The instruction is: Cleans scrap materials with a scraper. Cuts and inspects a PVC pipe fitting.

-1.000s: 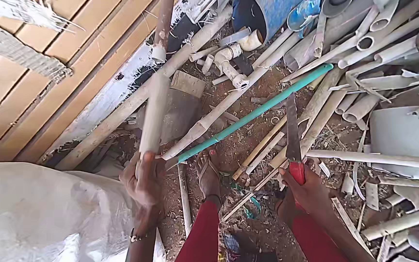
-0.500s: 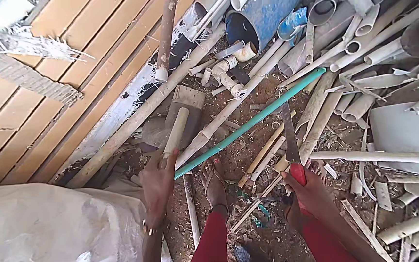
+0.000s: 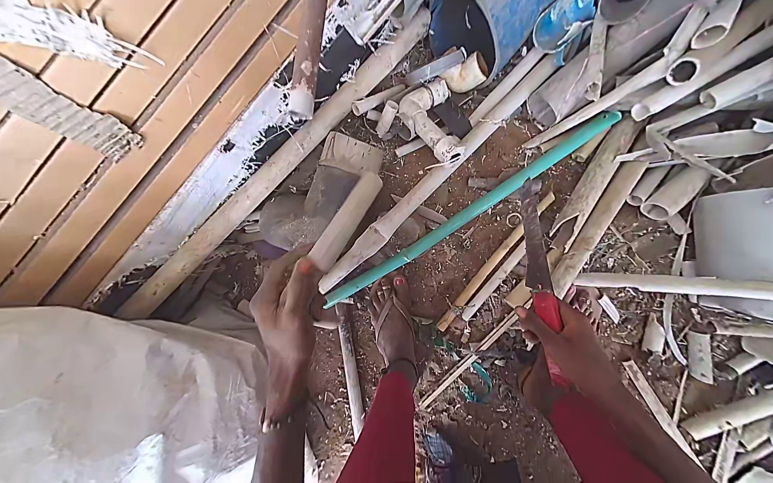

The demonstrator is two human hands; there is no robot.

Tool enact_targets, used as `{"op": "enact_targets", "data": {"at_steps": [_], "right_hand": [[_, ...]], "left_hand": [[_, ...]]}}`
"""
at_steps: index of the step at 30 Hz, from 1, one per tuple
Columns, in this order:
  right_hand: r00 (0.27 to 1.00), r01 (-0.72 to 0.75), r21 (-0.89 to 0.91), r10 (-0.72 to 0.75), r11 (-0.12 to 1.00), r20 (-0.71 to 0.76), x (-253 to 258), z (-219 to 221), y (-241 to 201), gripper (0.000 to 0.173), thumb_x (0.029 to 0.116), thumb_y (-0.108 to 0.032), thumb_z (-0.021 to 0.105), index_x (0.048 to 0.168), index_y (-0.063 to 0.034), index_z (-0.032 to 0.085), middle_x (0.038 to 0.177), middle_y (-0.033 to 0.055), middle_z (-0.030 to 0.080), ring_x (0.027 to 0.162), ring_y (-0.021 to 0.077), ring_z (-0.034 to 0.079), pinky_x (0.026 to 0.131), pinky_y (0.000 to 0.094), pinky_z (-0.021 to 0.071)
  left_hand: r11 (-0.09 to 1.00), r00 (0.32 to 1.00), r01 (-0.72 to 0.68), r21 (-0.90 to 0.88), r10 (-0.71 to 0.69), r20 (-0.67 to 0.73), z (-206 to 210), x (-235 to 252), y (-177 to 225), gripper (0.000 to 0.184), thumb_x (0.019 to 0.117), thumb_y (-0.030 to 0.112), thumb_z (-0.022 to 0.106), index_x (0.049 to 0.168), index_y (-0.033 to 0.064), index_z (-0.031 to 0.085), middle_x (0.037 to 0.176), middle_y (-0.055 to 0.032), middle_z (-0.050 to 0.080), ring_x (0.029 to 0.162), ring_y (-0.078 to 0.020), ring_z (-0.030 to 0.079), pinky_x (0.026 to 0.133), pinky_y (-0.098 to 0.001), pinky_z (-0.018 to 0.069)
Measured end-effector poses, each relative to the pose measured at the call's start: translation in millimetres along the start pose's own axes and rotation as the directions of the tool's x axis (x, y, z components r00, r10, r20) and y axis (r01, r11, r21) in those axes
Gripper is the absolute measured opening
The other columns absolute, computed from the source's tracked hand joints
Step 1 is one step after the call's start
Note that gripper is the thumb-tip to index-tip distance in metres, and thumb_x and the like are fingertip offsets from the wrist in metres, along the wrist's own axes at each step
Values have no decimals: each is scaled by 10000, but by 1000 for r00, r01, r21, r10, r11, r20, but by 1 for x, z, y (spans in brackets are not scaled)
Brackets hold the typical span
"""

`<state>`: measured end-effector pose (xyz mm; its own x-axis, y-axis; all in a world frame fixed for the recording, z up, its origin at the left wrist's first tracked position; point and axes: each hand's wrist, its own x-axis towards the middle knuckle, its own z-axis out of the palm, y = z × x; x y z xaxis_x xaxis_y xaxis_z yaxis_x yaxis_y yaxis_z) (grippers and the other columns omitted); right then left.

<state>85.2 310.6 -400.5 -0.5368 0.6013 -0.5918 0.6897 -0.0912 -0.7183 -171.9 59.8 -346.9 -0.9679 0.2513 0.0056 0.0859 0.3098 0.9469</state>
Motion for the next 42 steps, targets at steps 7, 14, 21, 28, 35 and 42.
{"op": "enact_targets", "data": {"at_steps": [7, 14, 21, 28, 35, 42], "right_hand": [[1000, -1, 63, 1, 998, 4, -3, -3, -1, 259, 946, -282, 666, 1058, -53, 624, 749, -41, 675, 628, 52, 678, 611, 225, 597], [1000, -10, 116, 7, 993, 27, -4, 1, 2, 211, 947, -240, 651, 1043, -60, 601, 716, -65, 670, 598, 42, 677, 585, 214, 601], [998, -24, 52, 21, 998, 53, -3, 4, -1, 247, 957, -247, 642, 1084, -40, 595, 749, -47, 672, 622, 36, 672, 592, 209, 589], [995, -69, 29, 67, 997, 80, -2, 4, -3, 250, 989, -242, 636, 1118, -31, 597, 780, -38, 665, 646, 29, 671, 612, 202, 588], [989, -70, -39, 75, 997, 131, 2, 6, -1, 266, 978, -282, 649, 1104, -51, 616, 791, -24, 667, 679, 36, 680, 648, 220, 591], [989, -68, 17, 65, 998, 131, 2, 1, 8, 244, 986, -278, 646, 1095, -61, 622, 799, -19, 684, 695, 51, 696, 661, 229, 602]], "left_hand": [[570, 866, 437, -696, -477, 152, -45, -17, -21, 567, 1101, 389, 148, 1059, 136, 655, 465, 70, 420, 357, -44, 447, 393, -214, 460], [-195, 844, 464, -864, -197, 498, -80, -43, -57, 603, 990, 566, 442, 879, 19, 671, 544, 7, 537, 440, -111, 569, 437, -230, 472], [-329, 914, 261, -908, -219, 342, -31, -35, -44, 572, 1053, 471, 325, 820, 41, 623, 572, 8, 551, 462, -79, 557, 459, -196, 459], [-215, 882, 85, -973, -437, 174, -21, -38, -31, 377, 1083, 251, 339, 890, 37, 582, 752, -23, 647, 639, -52, 657, 603, -129, 545], [-255, 932, -13, -967, -354, 80, -7, -39, -2, 341, 1052, 172, 454, 810, -19, 597, 657, 3, 625, 523, 15, 602, 498, -78, 462], [-284, 932, 102, -953, -308, 192, -4, -38, -6, 306, 1031, 151, 498, 789, -19, 575, 646, 1, 593, 535, 13, 597, 504, -74, 458]]}}
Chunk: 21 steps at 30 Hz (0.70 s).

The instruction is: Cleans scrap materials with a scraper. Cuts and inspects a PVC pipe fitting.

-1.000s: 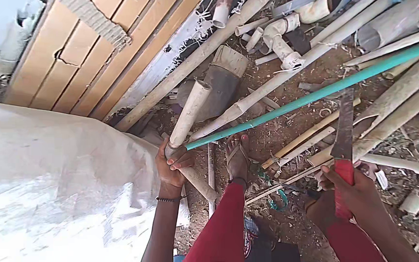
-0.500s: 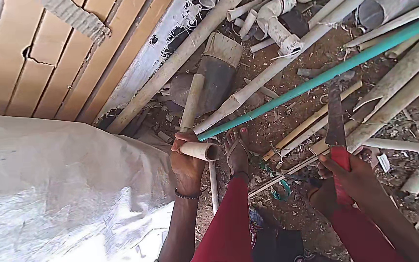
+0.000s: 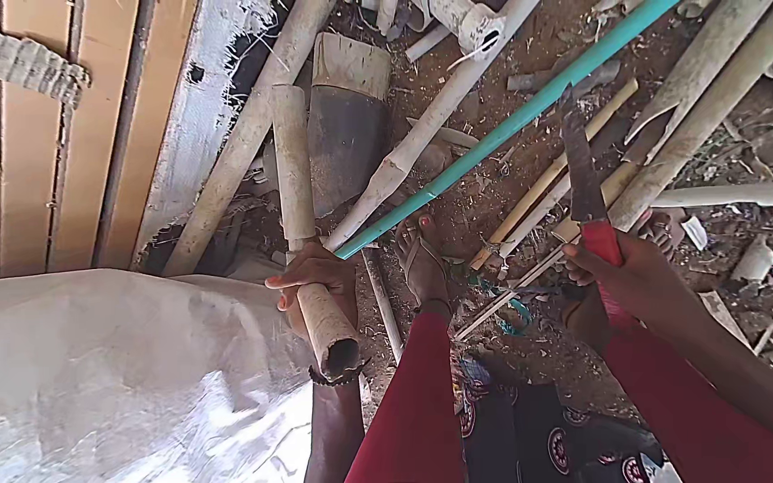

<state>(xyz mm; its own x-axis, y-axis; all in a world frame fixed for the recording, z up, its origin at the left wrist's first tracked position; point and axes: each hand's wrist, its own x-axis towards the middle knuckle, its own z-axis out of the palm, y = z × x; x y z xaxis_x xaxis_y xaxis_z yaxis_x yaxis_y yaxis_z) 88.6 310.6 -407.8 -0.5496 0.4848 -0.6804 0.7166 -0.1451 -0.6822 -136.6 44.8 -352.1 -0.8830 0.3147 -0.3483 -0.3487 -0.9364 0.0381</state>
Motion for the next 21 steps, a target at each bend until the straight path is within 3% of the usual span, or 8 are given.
{"op": "enact_targets", "data": {"at_steps": [3, 6, 8, 9, 11, 14, 17, 21], "right_hand": [[1000, -19, 2, 19, 1000, 6, 1, 0, -3, 225, 1000, -252, 646, 1099, -51, 620, 806, -11, 682, 699, 52, 694, 667, 229, 599], [999, -18, 23, 17, 1000, 27, -1, 0, -4, 213, 1003, -241, 639, 1113, -59, 626, 808, -9, 692, 695, 61, 699, 670, 236, 607], [998, -28, 49, 26, 998, 55, -1, -1, -8, 221, 1024, -231, 614, 1147, -47, 610, 827, 2, 688, 687, 77, 701, 665, 243, 614], [997, -31, 62, 26, 998, 69, -1, -2, -9, 236, 1036, -230, 596, 1170, -37, 597, 836, 11, 681, 680, 82, 700, 654, 245, 618], [995, -38, 82, 31, 996, 92, 0, -3, -9, 260, 1049, -241, 567, 1201, -30, 572, 839, 17, 668, 664, 86, 692, 633, 245, 615], [994, -53, 67, 47, 996, 94, 0, -5, -6, 264, 1049, -263, 558, 1195, -44, 576, 833, 4, 672, 676, 76, 692, 637, 237, 608], [996, -51, 39, 48, 998, 69, 0, -5, -4, 268, 1038, -259, 570, 1194, -41, 580, 826, -3, 668, 681, 63, 689, 640, 225, 599], [1000, -10, 79, 8, 997, 21, -1, -3, -7, 237, 1032, -228, 579, 1170, -36, 587, 803, -15, 664, 657, 49, 678, 626, 210, 594]], "left_hand": [[971, 964, 237, 5, -236, 118, -20, -3, 12, 235, 985, 205, 597, 889, -7, 619, 677, 5, 625, 590, -25, 636, 554, -128, 498], [946, 964, 229, 230, -254, 83, -14, 1, 17, 510, 978, 485, 438, 924, 15, 627, 553, 24, 500, 437, -89, 510, 444, -229, 444], [845, 951, 121, 521, -249, 182, -10, 8, 18, 380, 953, 372, 522, 1105, 43, 639, 560, -20, 518, 430, -131, 520, 437, -272, 461], [695, 930, 15, 719, -275, 246, -8, 14, 21, 358, 955, 340, 568, 1217, 107, 637, 582, -17, 553, 435, -118, 536, 440, -263, 482], [132, 918, -264, 955, -271, 291, -1, 25, 23, 477, 962, 445, 635, 1397, 276, 536, 676, 64, 623, 458, -47, 557, 441, -212, 520], [-536, 928, -356, 765, -107, 356, 9, 35, 12, 811, 885, 556, 696, 1515, 148, 390, 908, 64, 642, 642, -7, 622, 572, -213, 565], [-603, 852, -440, 666, -46, 522, 14, 35, 10, 704, 850, 453, 767, 1371, 41, 533, 1151, -17, 652, 926, -2, 640, 802, -199, 554], [-578, 551, -679, 452, 6, 835, 3, 23, 7, 366, 953, 352, 702, 1097, 21, 640, 1008, 33, 680, 882, 26, 643, 776, -178, 557]]}}
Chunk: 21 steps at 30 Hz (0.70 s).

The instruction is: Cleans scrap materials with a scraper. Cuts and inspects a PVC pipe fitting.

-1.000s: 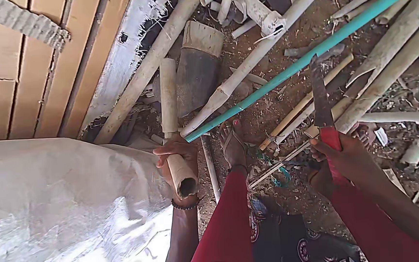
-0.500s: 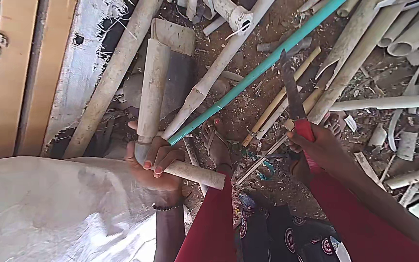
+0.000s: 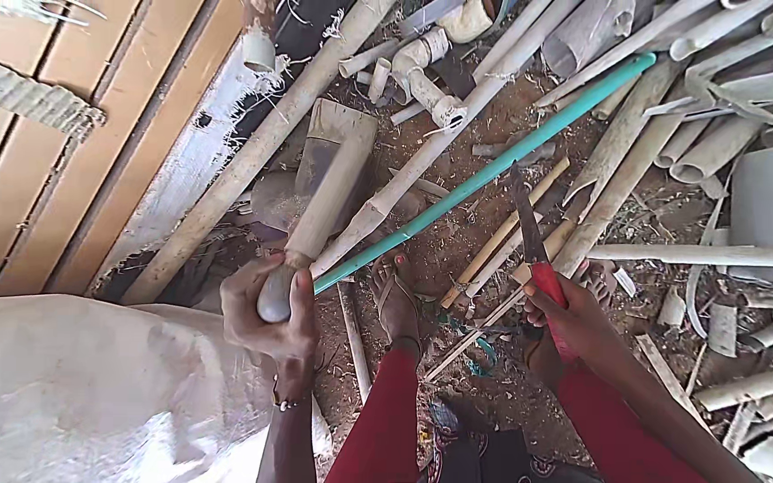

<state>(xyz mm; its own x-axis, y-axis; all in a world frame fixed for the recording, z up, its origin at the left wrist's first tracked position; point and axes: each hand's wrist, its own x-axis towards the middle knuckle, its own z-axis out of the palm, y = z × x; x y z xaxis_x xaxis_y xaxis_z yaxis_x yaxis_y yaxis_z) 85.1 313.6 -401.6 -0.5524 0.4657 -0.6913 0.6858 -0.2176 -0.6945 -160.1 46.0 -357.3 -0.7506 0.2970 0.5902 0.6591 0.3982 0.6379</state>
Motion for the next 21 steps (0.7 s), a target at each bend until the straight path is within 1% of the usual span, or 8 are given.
{"op": "enact_targets", "data": {"at_steps": [2, 4, 7, 8, 10, 15, 18, 21], "right_hand": [[1000, 13, 19, -13, 1000, -16, 0, 0, -1, 236, 1032, -224, 575, 1172, -34, 584, 815, -16, 668, 664, 47, 682, 630, 209, 598], [1000, 7, 24, -6, 1000, -8, 1, 0, -1, 227, 1036, -224, 574, 1168, -39, 583, 810, -12, 666, 666, 57, 685, 628, 214, 599], [1000, 3, 46, -4, 999, 22, 1, 1, 1, 204, 1036, -216, 571, 1142, -42, 595, 788, 0, 662, 654, 78, 684, 619, 225, 599], [1000, 1, 50, -3, 999, 27, 1, 0, 1, 198, 1034, -213, 571, 1132, -43, 598, 787, 3, 665, 654, 79, 685, 623, 228, 601], [1000, -9, 42, 9, 999, 16, 0, -2, 3, 201, 1026, -215, 575, 1129, -45, 601, 790, 1, 667, 657, 79, 683, 630, 228, 598], [999, 2, 28, 0, 1000, -45, 0, -1, 5, 207, 1023, -188, 565, 1152, -29, 598, 766, -7, 667, 628, 65, 675, 606, 213, 589], [999, 13, 11, -13, 1000, -43, 1, -2, 3, 207, 1021, -192, 570, 1146, -31, 604, 765, -3, 670, 630, 76, 676, 609, 228, 593], [1000, 17, -1, -17, 1000, -20, 2, 3, 0, 178, 1029, -178, 572, 1130, -36, 605, 772, -7, 668, 632, 71, 678, 602, 221, 594]], "left_hand": [[970, 977, -207, 128, 198, 78, 2, -5, 3, 352, 988, 397, 660, 1132, 77, 631, 979, -15, 674, 898, -17, 649, 830, -195, 534], [930, 929, -308, 202, 248, 276, 17, -7, -2, 314, 949, 379, 715, 1099, 104, 688, 851, -115, 695, 787, -220, 664, 802, -393, 510], [890, 774, -281, 358, -10, 633, 42, -15, -18, 385, 953, 396, 674, 1287, 208, 712, 987, -119, 752, 920, -322, 718, 982, -603, 454], [891, 747, -256, 375, -64, 662, 50, -19, -25, 446, 955, 446, 664, 1320, 191, 689, 976, -133, 744, 900, -343, 712, 946, -611, 465], [903, 770, -173, 394, -126, 625, 57, -29, -31, 549, 950, 490, 661, 1346, 111, 635, 929, -157, 735, 842, -355, 710, 861, -583, 515], [914, 898, -79, 397, -108, 426, 21, -34, -5, 348, 968, 221, 662, 1264, 38, 675, 1003, -178, 750, 839, -317, 733, 745, -474, 570], [900, 853, -25, 434, -207, 479, -29, -26, 44, 369, 954, 288, 631, 1241, 60, 675, 1018, -150, 747, 816, -242, 735, 669, -397, 593], [848, 725, 145, 511, -442, 529, -82, -15, 62, 498, 924, 556, 613, 1192, 148, 708, 917, -64, 750, 682, -138, 693, 565, -356, 547]]}}
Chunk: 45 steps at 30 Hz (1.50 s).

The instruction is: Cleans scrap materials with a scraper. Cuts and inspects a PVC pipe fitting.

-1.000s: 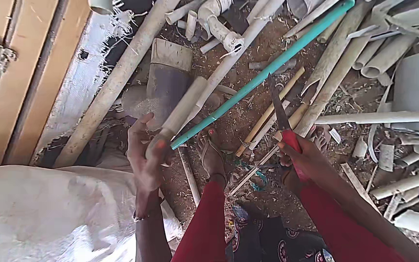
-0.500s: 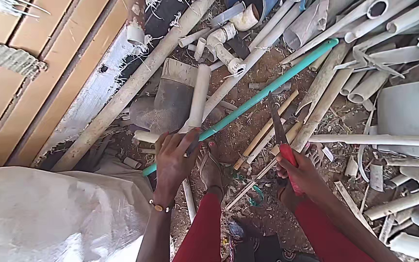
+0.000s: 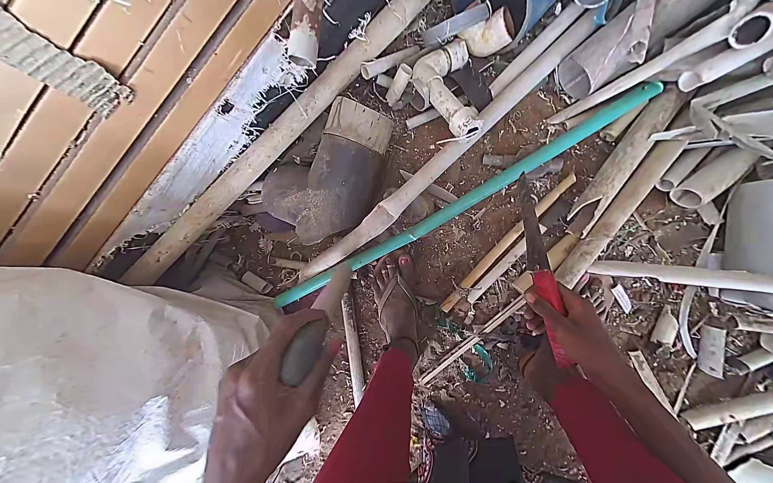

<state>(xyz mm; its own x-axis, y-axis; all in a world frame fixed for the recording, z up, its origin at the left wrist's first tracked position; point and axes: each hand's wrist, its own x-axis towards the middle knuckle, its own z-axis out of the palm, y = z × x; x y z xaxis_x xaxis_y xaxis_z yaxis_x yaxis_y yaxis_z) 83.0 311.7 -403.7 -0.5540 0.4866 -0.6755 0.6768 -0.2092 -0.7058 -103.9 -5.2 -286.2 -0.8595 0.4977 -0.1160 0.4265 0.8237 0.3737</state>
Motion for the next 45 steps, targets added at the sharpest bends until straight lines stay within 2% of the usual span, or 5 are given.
{"op": "enact_targets", "data": {"at_steps": [4, 8, 22, 32, 45], "right_hand": [[998, -35, -11, 36, 999, 48, -1, 0, -1, 197, 1039, -189, 575, 1151, -30, 602, 799, 6, 669, 661, 77, 682, 622, 226, 593], [997, 74, -70, -76, 995, -31, 1, -2, 9, 264, 1001, -246, 583, 1157, -35, 615, 798, 0, 674, 645, 76, 676, 607, 246, 592], [846, 421, -654, -532, 628, 34, 189, 53, -192, 625, 879, -283, 813, 1326, 45, 525, 1243, 284, 626, 1202, 451, 602, 997, 616, 464], [786, 606, 336, -607, 721, -117, 52, -7, -117, 323, 710, -27, 806, 907, -187, 606, 913, -49, 708, 734, 41, 657, 617, 231, 577], [914, 307, 830, -387, 465, -121, 12, -28, -77, 316, 753, -262, 878, 982, -148, 691, 973, 79, 749, 865, 168, 750, 737, 369, 654]], "left_hand": [[884, 810, 431, -180, -291, 509, -13, -17, -83, 504, 873, 597, 680, 1198, 211, 691, 812, 28, 697, 502, -88, 616, 448, -284, 553], [849, 699, 430, 306, -528, 483, 1, -10, -103, 514, 963, 438, 699, 1386, 155, 625, 1135, -230, 718, 1056, -517, 660, 872, -767, 444], [988, 847, -136, -66, 151, 510, 81, 56, 20, 483, 1036, 449, 556, 1408, 147, 613, 1278, -119, 691, 1140, -317, 682, 986, -558, 522], [883, 945, -286, -373, 196, -260, 83, 86, 20, 528, 957, 354, 693, 1352, 19, 591, 1345, -223, 593, 1164, -242, 646, 914, -379, 587], [812, 994, -89, -577, 37, -101, 94, 74, 38, 667, 1008, 527, 543, 1459, 38, 500, 1443, -180, 536, 1265, -221, 591, 981, -356, 554]]}}
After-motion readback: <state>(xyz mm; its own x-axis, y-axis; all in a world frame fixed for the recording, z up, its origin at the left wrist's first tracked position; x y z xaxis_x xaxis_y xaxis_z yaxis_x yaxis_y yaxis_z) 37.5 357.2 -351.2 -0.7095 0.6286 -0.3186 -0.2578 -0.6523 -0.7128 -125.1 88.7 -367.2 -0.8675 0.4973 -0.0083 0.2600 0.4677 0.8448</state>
